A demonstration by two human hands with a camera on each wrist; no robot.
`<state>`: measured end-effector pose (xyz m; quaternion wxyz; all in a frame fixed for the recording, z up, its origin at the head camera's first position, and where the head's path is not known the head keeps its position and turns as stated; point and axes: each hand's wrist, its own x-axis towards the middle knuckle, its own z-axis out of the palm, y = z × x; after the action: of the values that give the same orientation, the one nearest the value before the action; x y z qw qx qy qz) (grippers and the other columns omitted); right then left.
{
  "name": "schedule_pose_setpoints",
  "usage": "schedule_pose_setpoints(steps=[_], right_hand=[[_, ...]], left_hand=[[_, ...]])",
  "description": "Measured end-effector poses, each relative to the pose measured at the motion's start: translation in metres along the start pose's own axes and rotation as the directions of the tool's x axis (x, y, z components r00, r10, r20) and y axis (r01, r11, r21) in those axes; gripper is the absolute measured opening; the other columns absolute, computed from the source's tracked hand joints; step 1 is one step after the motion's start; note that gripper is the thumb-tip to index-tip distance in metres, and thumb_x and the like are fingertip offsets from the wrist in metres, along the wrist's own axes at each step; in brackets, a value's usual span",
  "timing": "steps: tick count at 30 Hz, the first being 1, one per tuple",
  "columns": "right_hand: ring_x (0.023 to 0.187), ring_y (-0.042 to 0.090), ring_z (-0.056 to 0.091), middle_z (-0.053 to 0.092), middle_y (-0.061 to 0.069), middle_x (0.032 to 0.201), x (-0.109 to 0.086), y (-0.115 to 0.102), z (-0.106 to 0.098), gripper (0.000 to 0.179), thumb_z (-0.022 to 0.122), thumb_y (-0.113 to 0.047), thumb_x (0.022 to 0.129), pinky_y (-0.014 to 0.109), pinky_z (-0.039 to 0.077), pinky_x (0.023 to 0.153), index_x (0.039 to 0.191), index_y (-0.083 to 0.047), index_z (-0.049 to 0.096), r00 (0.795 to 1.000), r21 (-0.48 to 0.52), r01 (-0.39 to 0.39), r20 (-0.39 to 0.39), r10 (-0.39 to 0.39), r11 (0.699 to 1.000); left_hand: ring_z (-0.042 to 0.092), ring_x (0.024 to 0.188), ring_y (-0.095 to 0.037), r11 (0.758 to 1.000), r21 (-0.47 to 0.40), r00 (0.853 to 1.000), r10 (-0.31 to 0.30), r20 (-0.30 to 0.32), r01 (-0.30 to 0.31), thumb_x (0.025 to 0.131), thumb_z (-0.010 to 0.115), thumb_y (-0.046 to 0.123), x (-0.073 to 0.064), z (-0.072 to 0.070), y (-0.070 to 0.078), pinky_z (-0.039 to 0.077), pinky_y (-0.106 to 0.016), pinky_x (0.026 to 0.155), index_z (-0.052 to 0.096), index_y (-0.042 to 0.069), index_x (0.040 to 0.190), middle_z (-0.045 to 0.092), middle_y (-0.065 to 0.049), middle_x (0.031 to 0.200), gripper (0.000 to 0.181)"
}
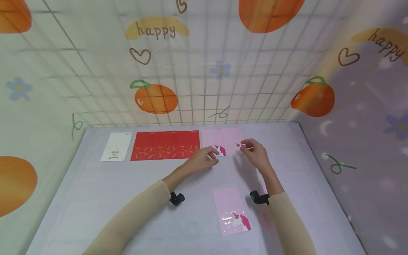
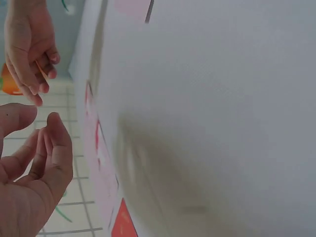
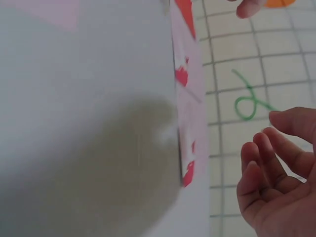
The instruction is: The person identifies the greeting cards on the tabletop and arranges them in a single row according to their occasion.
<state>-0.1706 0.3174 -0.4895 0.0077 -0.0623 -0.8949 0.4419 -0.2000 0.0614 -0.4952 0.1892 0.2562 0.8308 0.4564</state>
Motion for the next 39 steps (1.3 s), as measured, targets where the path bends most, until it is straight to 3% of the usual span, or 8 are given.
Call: schedule_pose_setpoints(steps=[6, 14, 29, 39], right_hand=[[0.100, 0.030, 0.058, 0.063, 0.014, 0.115, -0.026, -0.013, 0.000, 0.034, 0.064, -0.025, 0.100, 0.042, 0.053, 0.084, 0.129, -0.008, 0.061, 0.998, -0.014, 0.050, -0.027, -0.050, 0.999], [0.093, 0.026, 0.062, 0.066, 0.010, 0.107, -0.060, -0.020, 0.004, 0.034, 0.065, -0.030, 0.098, 0.031, 0.053, 0.078, 0.127, -0.011, 0.064, 0.991, 0.018, 0.134, -0.031, -0.133, 0.991], [0.089, 0.021, 0.061, 0.066, 0.002, 0.099, -0.088, -0.012, 0.019, 0.032, 0.069, -0.025, 0.097, 0.023, 0.053, 0.076, 0.125, -0.011, 0.065, 0.983, 0.057, 0.183, -0.001, -0.183, 0.982], [0.086, 0.021, 0.062, 0.067, 0.000, 0.097, -0.099, 0.002, 0.026, 0.029, 0.070, -0.021, 0.096, 0.025, 0.054, 0.075, 0.124, -0.012, 0.065, 0.979, 0.064, 0.194, 0.043, -0.197, 0.979]], left_hand=[[0.065, 0.083, -0.010, 1.000, -0.012, 1.000, 0.016, -0.006, -0.016, 0.093, 0.071, 0.023, -0.031, -0.002, 0.009, 0.055, -0.024, 0.070, 0.063, 0.006, 0.125, 0.065, 0.002, 0.103, 0.037], [0.064, 0.091, -0.011, 0.999, -0.031, 1.000, 0.014, -0.022, -0.015, 0.093, 0.071, 0.024, -0.062, -0.003, 0.014, 0.055, -0.025, 0.074, 0.065, 0.014, 0.122, 0.064, 0.005, 0.103, 0.032], [0.063, 0.091, -0.010, 0.997, -0.069, 0.998, -0.047, -0.039, 0.044, 0.092, 0.072, 0.025, -0.092, 0.015, 0.004, 0.054, -0.026, 0.075, 0.065, 0.009, 0.123, 0.064, 0.006, 0.102, 0.036], [0.063, 0.089, -0.009, 0.997, -0.045, 0.997, -0.067, -0.044, 0.065, 0.092, 0.073, 0.024, -0.100, 0.029, -0.005, 0.054, -0.025, 0.074, 0.066, 0.010, 0.121, 0.064, 0.007, 0.099, 0.033]])
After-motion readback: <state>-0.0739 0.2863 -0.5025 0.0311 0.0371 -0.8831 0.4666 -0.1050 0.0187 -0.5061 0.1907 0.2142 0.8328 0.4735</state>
